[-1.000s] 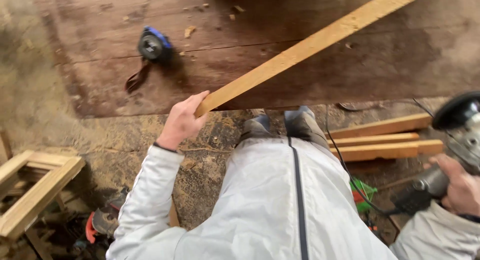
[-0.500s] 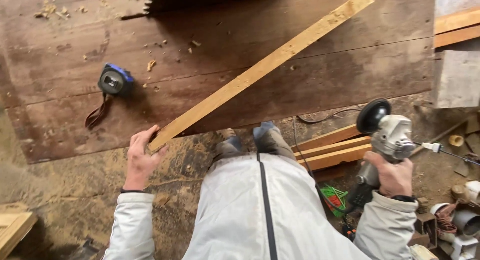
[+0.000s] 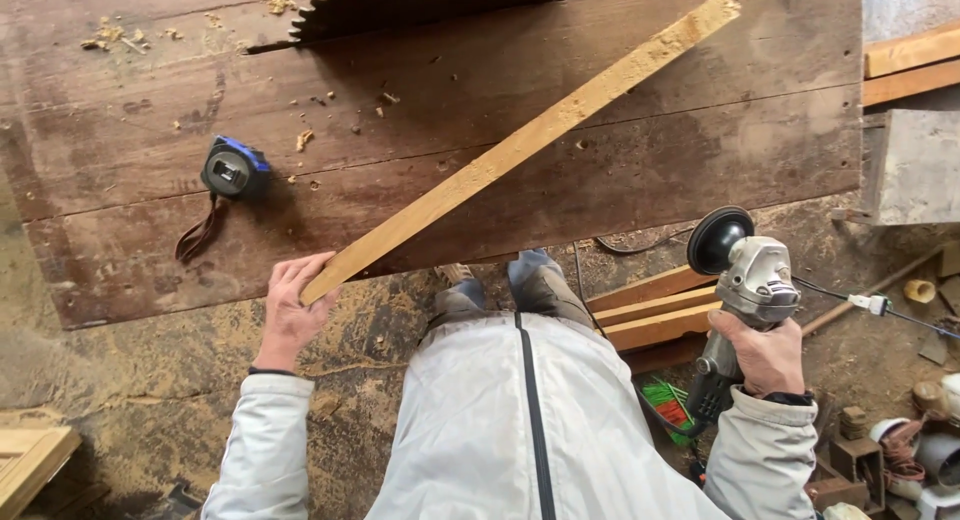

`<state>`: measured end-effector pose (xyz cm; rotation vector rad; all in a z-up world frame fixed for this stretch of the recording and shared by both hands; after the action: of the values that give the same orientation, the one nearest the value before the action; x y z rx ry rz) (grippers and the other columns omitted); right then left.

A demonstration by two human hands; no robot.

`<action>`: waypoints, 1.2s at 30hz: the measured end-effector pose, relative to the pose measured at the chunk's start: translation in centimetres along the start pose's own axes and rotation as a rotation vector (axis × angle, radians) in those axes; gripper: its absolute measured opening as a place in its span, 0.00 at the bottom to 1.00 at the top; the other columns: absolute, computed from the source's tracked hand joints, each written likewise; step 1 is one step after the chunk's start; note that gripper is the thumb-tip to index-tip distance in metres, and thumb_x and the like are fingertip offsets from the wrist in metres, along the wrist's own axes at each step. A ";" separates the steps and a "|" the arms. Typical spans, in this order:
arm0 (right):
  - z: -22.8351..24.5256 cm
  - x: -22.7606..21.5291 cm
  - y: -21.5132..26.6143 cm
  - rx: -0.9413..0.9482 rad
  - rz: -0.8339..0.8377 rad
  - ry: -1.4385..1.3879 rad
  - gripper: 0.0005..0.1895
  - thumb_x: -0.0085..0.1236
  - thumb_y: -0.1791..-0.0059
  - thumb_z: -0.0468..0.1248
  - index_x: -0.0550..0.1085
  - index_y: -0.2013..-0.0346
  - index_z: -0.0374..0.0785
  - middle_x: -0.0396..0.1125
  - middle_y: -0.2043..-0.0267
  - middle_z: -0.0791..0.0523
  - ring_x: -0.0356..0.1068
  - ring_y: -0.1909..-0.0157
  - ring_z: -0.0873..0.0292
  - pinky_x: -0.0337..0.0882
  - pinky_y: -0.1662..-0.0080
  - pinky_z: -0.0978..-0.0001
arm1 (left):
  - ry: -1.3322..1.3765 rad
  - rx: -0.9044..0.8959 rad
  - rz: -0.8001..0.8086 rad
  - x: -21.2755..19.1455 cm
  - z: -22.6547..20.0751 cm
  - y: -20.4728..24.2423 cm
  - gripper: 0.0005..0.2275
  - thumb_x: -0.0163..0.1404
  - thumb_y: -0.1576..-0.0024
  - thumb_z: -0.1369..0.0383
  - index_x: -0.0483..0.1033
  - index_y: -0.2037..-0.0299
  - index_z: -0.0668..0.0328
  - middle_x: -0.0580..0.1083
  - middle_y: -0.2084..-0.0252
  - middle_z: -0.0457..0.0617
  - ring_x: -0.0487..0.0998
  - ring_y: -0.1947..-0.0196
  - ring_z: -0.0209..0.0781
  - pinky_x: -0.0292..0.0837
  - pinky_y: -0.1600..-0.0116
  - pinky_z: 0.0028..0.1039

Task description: Sanding a wooden plank using an angle grinder and performing adjustments on the sanding disc attachment.

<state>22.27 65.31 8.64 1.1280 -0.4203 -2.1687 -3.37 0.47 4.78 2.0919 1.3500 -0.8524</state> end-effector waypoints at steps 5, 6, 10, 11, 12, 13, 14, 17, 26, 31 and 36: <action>7.2 3.8 2.5 -0.067 0.075 0.199 0.17 0.72 0.60 0.37 0.79 0.60 0.36 0.71 0.63 0.56 0.66 0.62 0.60 0.69 0.60 0.63 | -0.048 0.129 -0.058 1.5 -4.1 -3.5 0.20 0.58 0.42 0.63 0.76 0.39 0.53 0.77 0.44 0.48 0.72 0.49 0.47 0.65 0.41 0.37; 8.7 5.3 2.8 -0.152 0.118 0.248 0.18 0.74 0.60 0.37 0.79 0.59 0.35 0.72 0.61 0.56 0.66 0.60 0.61 0.69 0.57 0.64 | -0.026 0.175 -0.091 1.3 -5.7 -4.2 0.17 0.56 0.40 0.63 0.77 0.41 0.54 0.78 0.46 0.47 0.74 0.52 0.47 0.64 0.41 0.36; 15.8 11.9 6.9 -0.237 0.221 0.510 0.11 0.70 0.63 0.41 0.77 0.72 0.41 0.64 0.72 0.60 0.60 0.66 0.64 0.65 0.62 0.65 | 0.011 0.239 -0.191 3.7 -5.5 -5.6 0.19 0.62 0.45 0.70 0.77 0.43 0.54 0.79 0.47 0.46 0.74 0.55 0.47 0.67 0.47 0.35; 17.5 14.1 8.0 -0.315 0.289 0.573 0.22 0.71 0.65 0.44 0.78 0.59 0.40 0.70 0.63 0.57 0.66 0.59 0.63 0.68 0.55 0.65 | -0.010 0.224 -0.249 4.5 -4.2 -5.2 0.22 0.65 0.47 0.67 0.76 0.42 0.52 0.78 0.47 0.44 0.73 0.55 0.47 0.67 0.46 0.36; 19.0 16.2 9.3 -0.392 0.352 0.633 0.34 0.71 0.66 0.47 0.79 0.47 0.40 0.76 0.54 0.54 0.73 0.53 0.62 0.71 0.49 0.65 | -0.031 0.214 -0.307 5.3 -3.0 -5.0 0.25 0.68 0.50 0.64 0.75 0.42 0.49 0.78 0.47 0.42 0.73 0.54 0.46 0.67 0.46 0.37; 20.2 18.0 10.3 -0.400 0.360 0.640 0.34 0.71 0.66 0.47 0.79 0.47 0.40 0.76 0.54 0.54 0.73 0.53 0.62 0.71 0.49 0.65 | -0.033 0.203 -0.315 5.6 -2.5 -4.9 0.25 0.68 0.50 0.64 0.75 0.42 0.49 0.78 0.47 0.42 0.73 0.54 0.46 0.67 0.46 0.37; 21.2 20.0 11.6 -0.430 0.386 0.687 0.37 0.74 0.69 0.51 0.77 0.50 0.39 0.76 0.55 0.50 0.73 0.50 0.51 0.72 0.49 0.54 | -0.054 0.217 -0.404 5.2 -2.3 -4.5 0.24 0.69 0.53 0.62 0.78 0.45 0.46 0.77 0.52 0.40 0.73 0.55 0.44 0.67 0.46 0.33; 23.9 25.4 16.1 -0.484 0.474 0.837 0.41 0.75 0.71 0.56 0.75 0.52 0.37 0.76 0.55 0.44 0.74 0.47 0.39 0.74 0.47 0.44 | -0.088 0.220 -0.479 5.1 -1.9 -3.8 0.24 0.70 0.57 0.58 0.79 0.49 0.43 0.74 0.56 0.40 0.74 0.55 0.43 0.67 0.47 0.32; 24.0 34.1 19.9 -0.579 0.632 1.254 0.39 0.66 0.69 0.66 0.68 0.55 0.47 0.76 0.57 0.51 0.77 0.50 0.44 0.76 0.48 0.51 | -0.178 0.275 -0.475 4.9 -3.0 -4.0 0.22 0.64 0.61 0.68 0.78 0.53 0.50 0.71 0.58 0.44 0.72 0.59 0.47 0.65 0.54 0.35; 26.1 29.3 13.9 -0.524 0.488 1.205 0.39 0.68 0.68 0.62 0.72 0.52 0.43 0.76 0.57 0.46 0.76 0.50 0.40 0.76 0.49 0.48 | -0.165 0.293 -0.439 4.5 -3.8 -4.1 0.24 0.65 0.57 0.64 0.78 0.47 0.48 0.73 0.56 0.44 0.73 0.59 0.48 0.65 0.53 0.36; 27.3 21.9 4.6 -0.416 0.355 0.877 0.37 0.75 0.71 0.58 0.78 0.55 0.43 0.76 0.58 0.48 0.75 0.49 0.43 0.75 0.51 0.47 | -0.142 0.305 -0.458 3.9 -4.3 -4.1 0.20 0.63 0.51 0.63 0.79 0.48 0.51 0.74 0.56 0.46 0.73 0.60 0.50 0.65 0.53 0.36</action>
<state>-7.31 46.78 13.65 1.4728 0.2061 -1.2073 -5.00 7.39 4.54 1.9090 1.7412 -1.4454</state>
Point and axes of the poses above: each hand's wrist, its own y-axis away from the middle knuckle, its own x-axis out of the palm, z = x × y, the point moved 10 cm from there along -y, towards the middle knuckle
